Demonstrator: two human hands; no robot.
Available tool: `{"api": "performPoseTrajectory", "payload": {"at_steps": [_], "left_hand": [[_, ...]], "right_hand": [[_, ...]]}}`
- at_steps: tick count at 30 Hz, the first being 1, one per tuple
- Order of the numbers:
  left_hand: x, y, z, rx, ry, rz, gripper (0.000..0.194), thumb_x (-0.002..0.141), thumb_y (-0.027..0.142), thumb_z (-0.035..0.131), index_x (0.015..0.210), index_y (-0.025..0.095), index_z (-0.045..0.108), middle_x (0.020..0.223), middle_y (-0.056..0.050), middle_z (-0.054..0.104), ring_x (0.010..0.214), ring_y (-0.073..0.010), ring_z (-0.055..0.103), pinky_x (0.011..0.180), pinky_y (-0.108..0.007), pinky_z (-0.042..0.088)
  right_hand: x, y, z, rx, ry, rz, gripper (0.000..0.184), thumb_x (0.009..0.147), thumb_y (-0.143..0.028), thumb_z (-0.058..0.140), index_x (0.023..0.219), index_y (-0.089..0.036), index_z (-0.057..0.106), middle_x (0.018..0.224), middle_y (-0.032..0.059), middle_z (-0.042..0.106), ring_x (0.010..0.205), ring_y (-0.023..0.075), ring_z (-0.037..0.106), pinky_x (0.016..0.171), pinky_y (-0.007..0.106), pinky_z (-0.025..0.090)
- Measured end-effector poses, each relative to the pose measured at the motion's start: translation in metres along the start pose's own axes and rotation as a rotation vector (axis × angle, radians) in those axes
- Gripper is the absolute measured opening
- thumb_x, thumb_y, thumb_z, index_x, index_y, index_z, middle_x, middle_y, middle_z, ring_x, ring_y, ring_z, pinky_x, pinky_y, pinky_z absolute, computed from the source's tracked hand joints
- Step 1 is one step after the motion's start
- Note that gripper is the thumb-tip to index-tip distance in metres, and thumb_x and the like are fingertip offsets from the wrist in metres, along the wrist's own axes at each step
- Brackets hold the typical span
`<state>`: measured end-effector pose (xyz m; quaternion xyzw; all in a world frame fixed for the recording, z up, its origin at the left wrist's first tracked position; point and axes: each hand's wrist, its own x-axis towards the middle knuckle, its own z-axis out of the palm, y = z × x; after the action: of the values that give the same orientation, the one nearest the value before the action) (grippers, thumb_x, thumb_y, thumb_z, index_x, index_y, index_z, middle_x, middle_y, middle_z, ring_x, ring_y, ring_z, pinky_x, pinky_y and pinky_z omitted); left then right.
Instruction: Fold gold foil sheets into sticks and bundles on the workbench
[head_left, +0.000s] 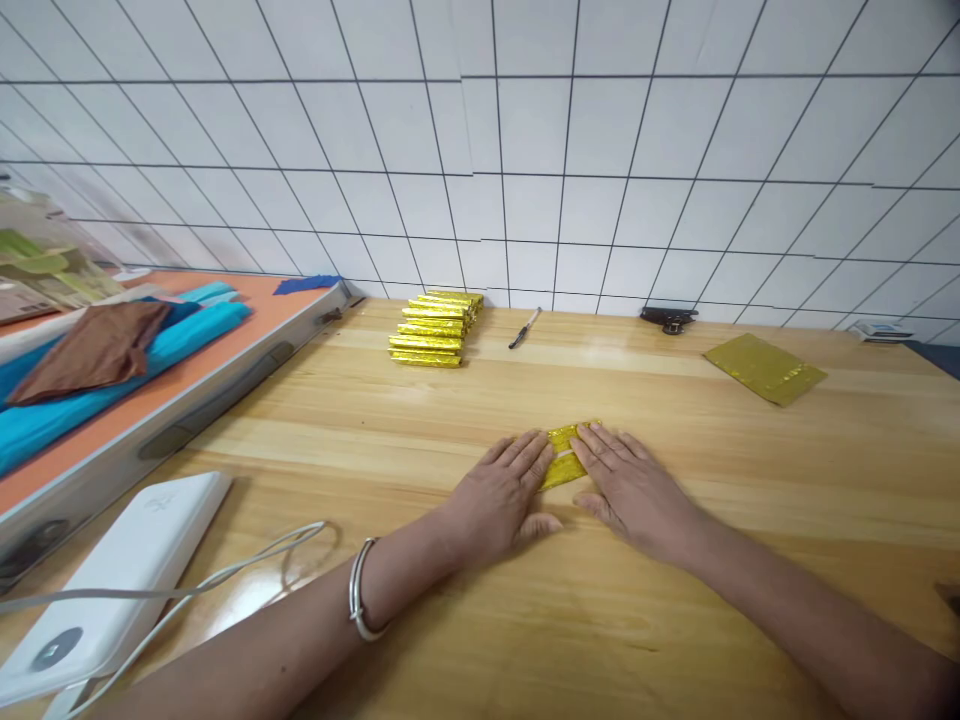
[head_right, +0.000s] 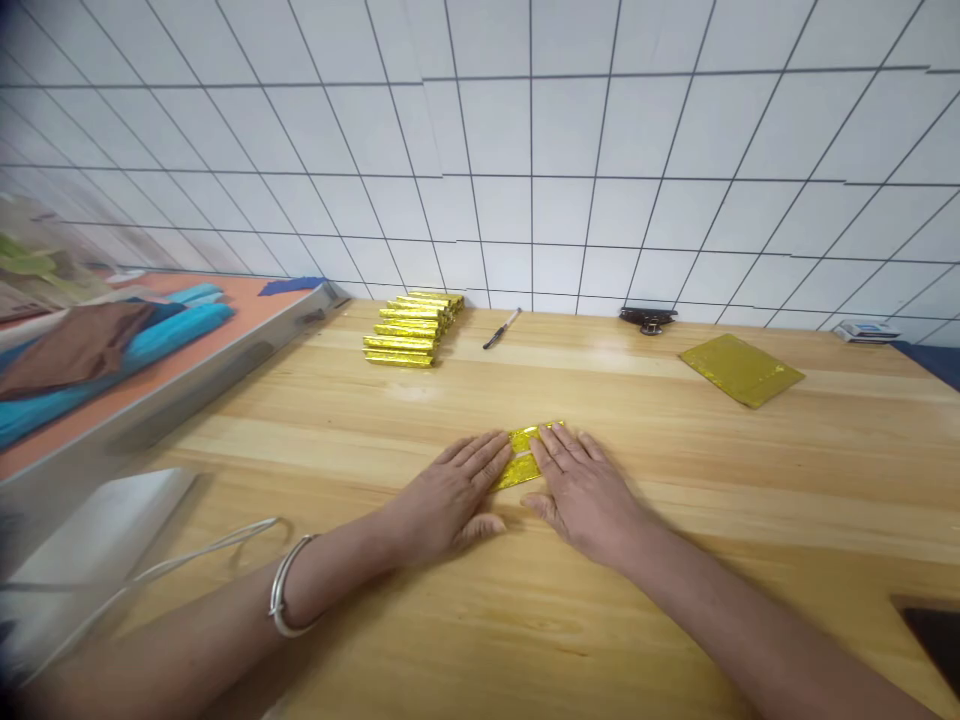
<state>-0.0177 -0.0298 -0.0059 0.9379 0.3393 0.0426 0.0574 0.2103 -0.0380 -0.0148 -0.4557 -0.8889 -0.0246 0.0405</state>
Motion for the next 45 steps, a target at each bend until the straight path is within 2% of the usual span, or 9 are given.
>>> {"api": "performPoseTrajectory", "payload": {"at_steps": [4,8,17,20,27,33,35,41,45], "left_hand": [[-0.005,-0.021,-0.004,0.014,-0.009,0.005,0.062,0.092,0.051,0.021,0.142,0.015,0.018,0.148,-0.013,0.016,0.137,-0.0245,0.012,0.109,-0.044,0.014],[-0.006,-0.027,-0.005,0.019,0.0,0.007,0.059,0.092,0.049,0.023,0.142,0.018,0.02,0.148,-0.011,0.02,0.137,-0.023,0.016,0.109,-0.042,0.017],[-0.016,0.001,-0.011,0.026,-0.04,-0.083,0.062,0.089,0.054,0.028,0.139,0.017,0.029,0.143,-0.011,0.031,0.131,-0.0287,0.025,0.103,-0.043,0.027],[-0.023,0.011,-0.016,-0.01,-0.06,-0.042,0.061,0.089,0.053,0.031,0.137,0.016,0.032,0.14,-0.011,0.036,0.127,-0.0289,0.031,0.103,-0.042,0.029],[-0.026,0.028,-0.025,-0.134,-0.093,0.098,0.052,0.088,0.046,0.04,0.132,0.017,0.039,0.124,-0.009,0.05,0.11,-0.0258,0.044,0.095,-0.04,0.039],[-0.01,0.015,-0.008,-0.14,0.043,0.278,0.037,0.09,0.038,0.04,0.115,0.013,0.05,0.138,-0.011,0.038,0.132,-0.0274,0.024,0.11,-0.042,0.023],[-0.007,0.011,-0.002,-0.164,0.058,0.286,0.04,0.09,0.04,0.04,0.113,0.009,0.05,0.137,-0.014,0.039,0.133,-0.0265,0.025,0.112,-0.041,0.02],[-0.006,0.009,0.0,-0.222,0.016,0.28,0.061,0.089,0.048,0.037,0.136,0.008,0.029,0.139,-0.015,0.037,0.132,-0.0247,0.029,0.112,-0.039,0.02],[-0.008,0.007,-0.003,-0.197,-0.051,0.291,0.062,0.09,0.052,0.031,0.137,0.013,0.031,0.145,-0.012,0.027,0.136,-0.0255,0.017,0.113,-0.041,0.014]], "right_hand": [[-0.009,0.007,-0.001,0.006,-0.022,0.019,0.063,0.091,-0.048,0.029,0.141,-0.009,0.025,0.145,0.0151,0.026,0.136,0.0253,0.017,0.107,0.048,0.022],[-0.009,0.011,0.0,0.035,-0.007,0.008,0.06,0.092,-0.047,0.029,0.141,-0.011,0.026,0.145,0.0136,0.027,0.135,0.0239,0.018,0.107,0.046,0.023],[0.022,0.04,-0.004,0.132,0.056,0.031,0.043,0.093,-0.038,0.031,0.128,-0.02,0.05,0.136,0.0069,0.046,0.129,0.0223,0.034,0.104,0.046,0.028],[0.037,0.047,0.0,0.192,0.089,0.032,0.04,0.092,-0.035,0.036,0.122,-0.019,0.055,0.133,0.0081,0.049,0.126,0.0233,0.038,0.102,0.045,0.032],[0.06,0.056,0.014,0.306,0.126,-0.066,0.041,0.09,-0.028,0.039,0.127,-0.015,0.05,0.139,0.0102,0.041,0.127,0.0219,0.037,0.105,0.04,0.031],[0.064,0.058,0.022,0.305,0.14,-0.079,0.041,0.089,-0.03,0.043,0.127,-0.02,0.05,0.139,0.0086,0.042,0.128,0.0242,0.036,0.104,0.045,0.032],[0.064,0.059,0.024,0.324,0.149,-0.084,0.041,0.088,-0.031,0.044,0.127,-0.021,0.051,0.138,0.0083,0.043,0.128,0.0247,0.037,0.104,0.045,0.032],[0.063,0.059,0.024,0.341,0.164,-0.083,0.04,0.089,-0.032,0.044,0.127,-0.023,0.05,0.138,0.0077,0.043,0.127,0.0243,0.037,0.104,0.046,0.033],[0.063,0.058,0.024,0.326,0.165,-0.078,0.04,0.089,-0.032,0.043,0.127,-0.022,0.05,0.137,0.0075,0.044,0.127,0.0232,0.038,0.104,0.044,0.033]]}}
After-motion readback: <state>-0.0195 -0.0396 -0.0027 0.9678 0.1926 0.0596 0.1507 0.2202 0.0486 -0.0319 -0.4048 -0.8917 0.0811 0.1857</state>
